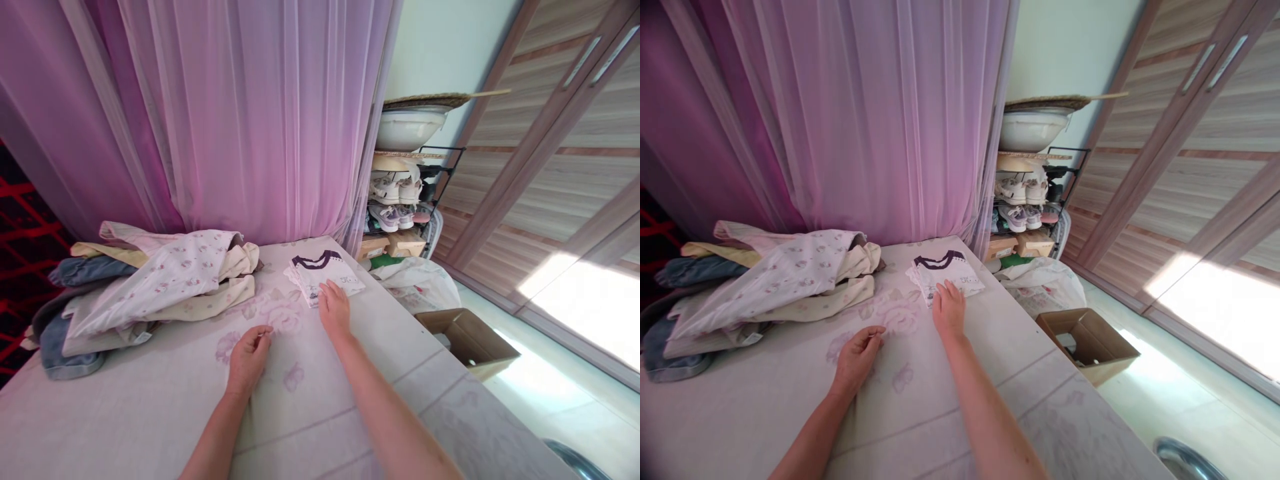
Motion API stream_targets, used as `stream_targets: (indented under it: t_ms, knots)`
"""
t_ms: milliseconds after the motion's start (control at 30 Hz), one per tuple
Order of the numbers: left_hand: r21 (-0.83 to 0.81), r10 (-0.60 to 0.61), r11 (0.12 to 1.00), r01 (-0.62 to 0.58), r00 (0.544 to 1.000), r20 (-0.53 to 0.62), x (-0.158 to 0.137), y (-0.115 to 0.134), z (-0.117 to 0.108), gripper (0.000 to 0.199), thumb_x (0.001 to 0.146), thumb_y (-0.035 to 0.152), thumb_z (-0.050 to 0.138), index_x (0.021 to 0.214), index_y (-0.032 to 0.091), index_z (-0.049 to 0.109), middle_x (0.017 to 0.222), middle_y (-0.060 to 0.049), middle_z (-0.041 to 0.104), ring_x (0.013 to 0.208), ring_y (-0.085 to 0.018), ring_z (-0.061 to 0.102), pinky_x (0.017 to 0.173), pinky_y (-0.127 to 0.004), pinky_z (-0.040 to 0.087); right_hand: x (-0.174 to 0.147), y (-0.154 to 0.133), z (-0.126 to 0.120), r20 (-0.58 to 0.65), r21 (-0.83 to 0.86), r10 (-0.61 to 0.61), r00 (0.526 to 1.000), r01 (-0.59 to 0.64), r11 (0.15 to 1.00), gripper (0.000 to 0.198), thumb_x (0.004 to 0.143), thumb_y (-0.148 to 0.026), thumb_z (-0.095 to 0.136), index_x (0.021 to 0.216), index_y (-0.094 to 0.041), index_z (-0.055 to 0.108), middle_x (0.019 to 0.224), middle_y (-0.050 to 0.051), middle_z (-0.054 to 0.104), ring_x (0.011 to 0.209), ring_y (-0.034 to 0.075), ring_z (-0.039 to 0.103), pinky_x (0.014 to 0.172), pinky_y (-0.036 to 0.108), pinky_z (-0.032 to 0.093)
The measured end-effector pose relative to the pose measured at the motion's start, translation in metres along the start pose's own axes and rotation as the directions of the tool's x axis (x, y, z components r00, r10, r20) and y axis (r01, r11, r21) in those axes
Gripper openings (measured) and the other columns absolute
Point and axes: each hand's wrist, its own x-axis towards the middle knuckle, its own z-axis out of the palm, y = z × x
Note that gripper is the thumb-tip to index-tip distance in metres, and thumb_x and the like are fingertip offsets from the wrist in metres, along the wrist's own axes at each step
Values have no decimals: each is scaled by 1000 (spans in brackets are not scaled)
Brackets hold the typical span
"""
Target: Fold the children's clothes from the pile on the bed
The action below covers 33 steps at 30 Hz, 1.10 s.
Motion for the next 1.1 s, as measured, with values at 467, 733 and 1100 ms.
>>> stream_targets:
  t_ms: [467,733,1100]
  knots:
    - [257,232,926,-275,955,187,-19,25,-18,25,70,26,52,86,22,71,91,-6,74,90,-23,66,88,-38,49,-151,28,-15,-127,503,12,992,54,863,37,85,-23,38,98,-22,72,113,8,70,107,19,64,98,34,49]
    - [651,269,625,-430,902,338,-93,11,-48,44,88,34,42,122,18,64,134,-11,59,128,-29,49,110,-46,35,-162,30,-33,-88,491,-59,994,95,866,38,83,-19,37,94,-24,73,100,6,73,97,20,67,92,33,51]
    - [902,-7,406,-144,987,160,-147,13,-98,57,92,45,35,144,22,42,152,-8,36,141,-28,30,114,-48,24,-175,36,-28,-77,407,-140,987,159,900,37,81,-25,39,93,-18,74,100,11,73,94,23,68,90,33,50]
